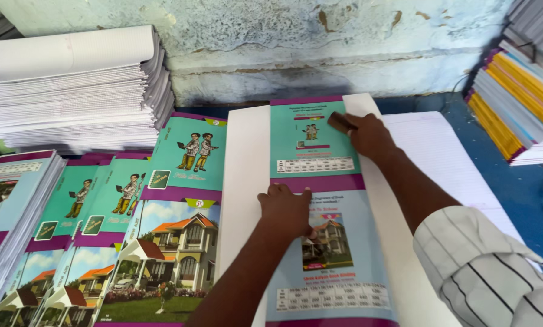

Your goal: The person repeatedly folds the covers of a stack of printed books inward and presses the spine with a wooden block to crease the fold. The person handles one book at a time, folding and pressing each before moving to the next.

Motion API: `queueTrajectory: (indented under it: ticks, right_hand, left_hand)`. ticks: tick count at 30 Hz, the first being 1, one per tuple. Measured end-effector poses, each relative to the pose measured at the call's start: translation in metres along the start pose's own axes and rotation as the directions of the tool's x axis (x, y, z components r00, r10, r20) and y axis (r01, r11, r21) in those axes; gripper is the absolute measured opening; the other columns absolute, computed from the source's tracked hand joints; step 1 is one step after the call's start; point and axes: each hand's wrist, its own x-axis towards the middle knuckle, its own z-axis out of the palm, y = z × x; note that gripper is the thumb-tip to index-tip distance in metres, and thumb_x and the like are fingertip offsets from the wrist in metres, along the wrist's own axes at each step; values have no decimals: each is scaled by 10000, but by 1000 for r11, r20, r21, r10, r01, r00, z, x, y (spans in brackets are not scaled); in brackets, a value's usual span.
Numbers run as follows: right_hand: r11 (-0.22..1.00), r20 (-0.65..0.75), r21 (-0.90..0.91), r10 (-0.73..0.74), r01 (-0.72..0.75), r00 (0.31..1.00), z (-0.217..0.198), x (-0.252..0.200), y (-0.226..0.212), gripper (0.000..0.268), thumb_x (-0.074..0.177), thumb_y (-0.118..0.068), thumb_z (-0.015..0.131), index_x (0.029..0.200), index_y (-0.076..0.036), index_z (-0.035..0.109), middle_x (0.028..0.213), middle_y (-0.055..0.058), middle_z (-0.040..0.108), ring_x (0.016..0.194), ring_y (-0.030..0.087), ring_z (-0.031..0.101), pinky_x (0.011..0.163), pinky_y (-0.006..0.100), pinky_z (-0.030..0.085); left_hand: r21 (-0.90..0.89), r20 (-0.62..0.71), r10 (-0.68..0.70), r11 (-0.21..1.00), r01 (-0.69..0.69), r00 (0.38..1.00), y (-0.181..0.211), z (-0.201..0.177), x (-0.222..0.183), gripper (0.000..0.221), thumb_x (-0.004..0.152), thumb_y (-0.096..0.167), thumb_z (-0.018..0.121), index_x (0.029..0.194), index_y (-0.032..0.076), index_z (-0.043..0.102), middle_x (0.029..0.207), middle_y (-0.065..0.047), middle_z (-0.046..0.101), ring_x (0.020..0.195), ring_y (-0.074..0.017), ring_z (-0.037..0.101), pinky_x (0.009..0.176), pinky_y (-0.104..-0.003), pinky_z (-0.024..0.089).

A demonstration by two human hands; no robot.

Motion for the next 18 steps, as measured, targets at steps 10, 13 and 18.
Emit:
queueTrajectory:
  ticks: [10, 13, 18]
  right_hand:
    - [998, 134, 47, 23, -30, 991, -26, -84, -14, 536, 937, -188, 627, 1465, -267, 579, 1159, 260, 658, 1043, 417, 689, 918, 494, 564]
    - [999, 92, 27, -23, 20, 996, -27, -106, -14, 489, 946, -198, 642, 1430, -266, 613, 1145, 259, 645, 1050, 430, 663, 916, 505, 543]
    - [992, 127, 97, -97, 85, 987, -33, -135, -3, 525, 896, -157, 652, 1413, -240, 625, 1197, 222, 658, 1123, 400, 658, 971, 468, 534]
  left_hand:
    - [-12, 17, -44, 999, 44, 999, 3, -4, 0, 1065, 640, 557, 941, 1545, 320, 432, 1418, -199, 532, 1371, -406, 449, 1046, -609, 399]
    - [-20, 19, -57, 998, 57, 998, 4, -6, -2, 1012, 662, 536, 935, 1529, 336, 454, 1424, -183, 534, 1374, -395, 454, 1048, -628, 391]
    - [-19, 50, -83, 996, 84, 995, 8, -12, -2, 972, 674, 492, 935, 1514, 333, 473, 1395, -83, 610, 1358, -354, 503, 1052, -636, 395]
